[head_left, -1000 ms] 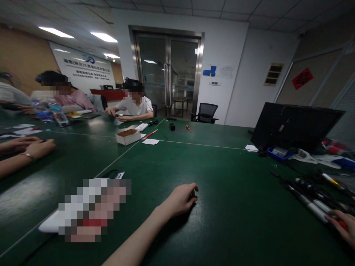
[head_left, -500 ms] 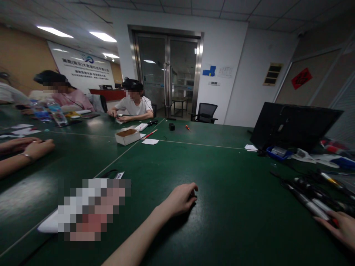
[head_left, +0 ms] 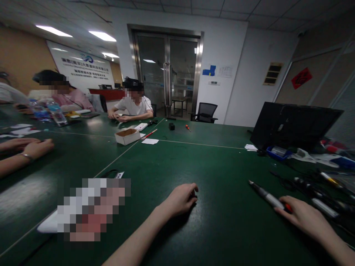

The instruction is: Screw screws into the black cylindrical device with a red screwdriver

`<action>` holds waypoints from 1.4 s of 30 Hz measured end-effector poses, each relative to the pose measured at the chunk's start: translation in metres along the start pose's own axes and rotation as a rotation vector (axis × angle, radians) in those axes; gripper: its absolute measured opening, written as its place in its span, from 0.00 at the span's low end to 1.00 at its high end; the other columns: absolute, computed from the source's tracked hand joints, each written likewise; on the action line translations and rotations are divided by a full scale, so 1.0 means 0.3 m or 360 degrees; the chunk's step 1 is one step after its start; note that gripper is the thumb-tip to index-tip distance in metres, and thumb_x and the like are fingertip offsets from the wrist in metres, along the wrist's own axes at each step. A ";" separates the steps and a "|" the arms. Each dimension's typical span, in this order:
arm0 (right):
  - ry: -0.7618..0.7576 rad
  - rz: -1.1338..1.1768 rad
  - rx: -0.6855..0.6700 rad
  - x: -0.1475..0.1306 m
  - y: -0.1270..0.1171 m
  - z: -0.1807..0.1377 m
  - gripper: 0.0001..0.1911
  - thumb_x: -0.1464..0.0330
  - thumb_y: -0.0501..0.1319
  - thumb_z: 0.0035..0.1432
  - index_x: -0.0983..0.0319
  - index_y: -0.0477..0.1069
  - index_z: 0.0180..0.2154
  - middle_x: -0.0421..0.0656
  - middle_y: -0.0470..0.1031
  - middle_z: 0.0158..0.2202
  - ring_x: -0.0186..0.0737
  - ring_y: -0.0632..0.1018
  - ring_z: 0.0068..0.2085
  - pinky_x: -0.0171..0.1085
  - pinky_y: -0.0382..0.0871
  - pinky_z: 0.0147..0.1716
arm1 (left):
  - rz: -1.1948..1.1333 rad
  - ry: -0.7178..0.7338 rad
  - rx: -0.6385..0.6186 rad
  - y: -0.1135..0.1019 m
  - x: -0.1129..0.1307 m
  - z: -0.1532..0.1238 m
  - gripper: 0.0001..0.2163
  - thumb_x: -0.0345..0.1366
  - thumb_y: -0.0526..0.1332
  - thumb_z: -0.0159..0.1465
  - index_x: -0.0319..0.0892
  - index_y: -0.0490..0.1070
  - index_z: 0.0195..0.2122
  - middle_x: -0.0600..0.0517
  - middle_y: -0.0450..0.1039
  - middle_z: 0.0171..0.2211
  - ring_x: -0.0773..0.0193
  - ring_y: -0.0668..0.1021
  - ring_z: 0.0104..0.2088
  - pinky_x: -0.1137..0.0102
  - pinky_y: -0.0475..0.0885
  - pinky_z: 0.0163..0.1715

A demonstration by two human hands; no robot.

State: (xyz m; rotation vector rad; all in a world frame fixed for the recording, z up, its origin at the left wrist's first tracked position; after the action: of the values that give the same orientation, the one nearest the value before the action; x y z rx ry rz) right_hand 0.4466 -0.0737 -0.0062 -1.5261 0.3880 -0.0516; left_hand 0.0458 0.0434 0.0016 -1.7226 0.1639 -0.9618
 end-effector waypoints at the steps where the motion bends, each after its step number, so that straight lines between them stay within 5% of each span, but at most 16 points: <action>1: -0.0095 -0.0002 -0.0041 -0.065 0.009 0.005 0.23 0.51 0.55 0.57 0.57 0.78 0.43 0.51 0.83 0.44 0.54 0.83 0.42 0.44 0.78 0.38 | -0.0003 -0.0002 -0.0002 0.000 0.001 -0.001 0.11 0.32 0.62 0.66 0.42 0.72 0.50 0.45 0.78 0.47 0.54 0.79 0.46 0.65 0.72 0.46; 12: -0.0902 -0.0116 -0.0259 -0.681 0.086 0.036 0.12 0.65 0.65 0.62 0.58 0.76 0.47 0.44 0.79 0.48 0.46 0.81 0.43 0.39 0.71 0.41 | 0.0117 0.0190 0.0354 -0.041 0.042 -0.017 0.10 0.38 0.68 0.64 0.42 0.73 0.43 0.46 0.76 0.44 0.53 0.76 0.46 0.62 0.69 0.50; 19: -0.1216 -0.0141 -0.0347 -0.901 0.154 0.036 0.15 0.59 0.67 0.61 0.60 0.77 0.46 0.47 0.80 0.46 0.48 0.80 0.44 0.38 0.69 0.40 | 0.0121 0.0175 0.0003 0.000 0.011 -0.005 0.26 0.37 0.76 0.53 0.45 0.69 0.52 0.48 0.76 0.49 0.52 0.78 0.48 0.66 0.70 0.47; 24: -0.1263 0.0032 -0.0400 -0.901 0.116 0.051 0.20 0.58 0.68 0.59 0.60 0.76 0.50 0.48 0.80 0.47 0.49 0.80 0.45 0.39 0.69 0.42 | 0.0157 0.0096 -0.0027 -0.017 -0.012 -0.005 0.25 0.37 0.75 0.55 0.47 0.68 0.52 0.50 0.78 0.48 0.53 0.79 0.47 0.68 0.69 0.44; 29: -0.1027 0.0123 -0.0521 -0.804 0.063 0.076 0.23 0.57 0.67 0.59 0.60 0.75 0.54 0.49 0.80 0.49 0.52 0.79 0.48 0.43 0.69 0.45 | 0.0220 -0.0056 -0.0058 -0.051 -0.020 -0.019 0.22 0.38 0.74 0.55 0.46 0.71 0.50 0.49 0.78 0.45 0.52 0.79 0.45 0.68 0.69 0.42; 35: -0.0949 0.0092 -0.0590 -0.763 0.080 0.061 0.08 0.67 0.64 0.62 0.60 0.79 0.43 0.45 0.81 0.42 0.47 0.80 0.43 0.38 0.67 0.40 | 0.0243 -0.0135 -0.0061 -0.068 -0.030 -0.024 0.19 0.36 0.73 0.56 0.45 0.72 0.47 0.50 0.78 0.44 0.53 0.78 0.44 0.68 0.68 0.40; 42: -0.0996 0.0117 -0.0480 -0.771 0.112 0.051 0.06 0.72 0.62 0.62 0.61 0.78 0.37 0.45 0.80 0.36 0.44 0.79 0.39 0.37 0.65 0.37 | 0.0101 0.0019 0.0078 -0.058 -0.010 -0.019 0.16 0.37 0.72 0.57 0.44 0.72 0.45 0.49 0.76 0.46 0.55 0.77 0.45 0.68 0.68 0.42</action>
State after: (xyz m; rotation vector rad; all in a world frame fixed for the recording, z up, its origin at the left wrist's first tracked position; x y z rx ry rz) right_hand 0.2271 0.0058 0.0106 -1.7282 -0.0554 0.5523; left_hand 0.0340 0.0476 0.0152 -1.6574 0.2001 -0.9226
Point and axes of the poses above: each hand's wrist, its own z-axis towards the middle knuckle, its own y-axis out of the palm, x = y × z, the point moved 5 cm from there along z, towards the middle knuckle
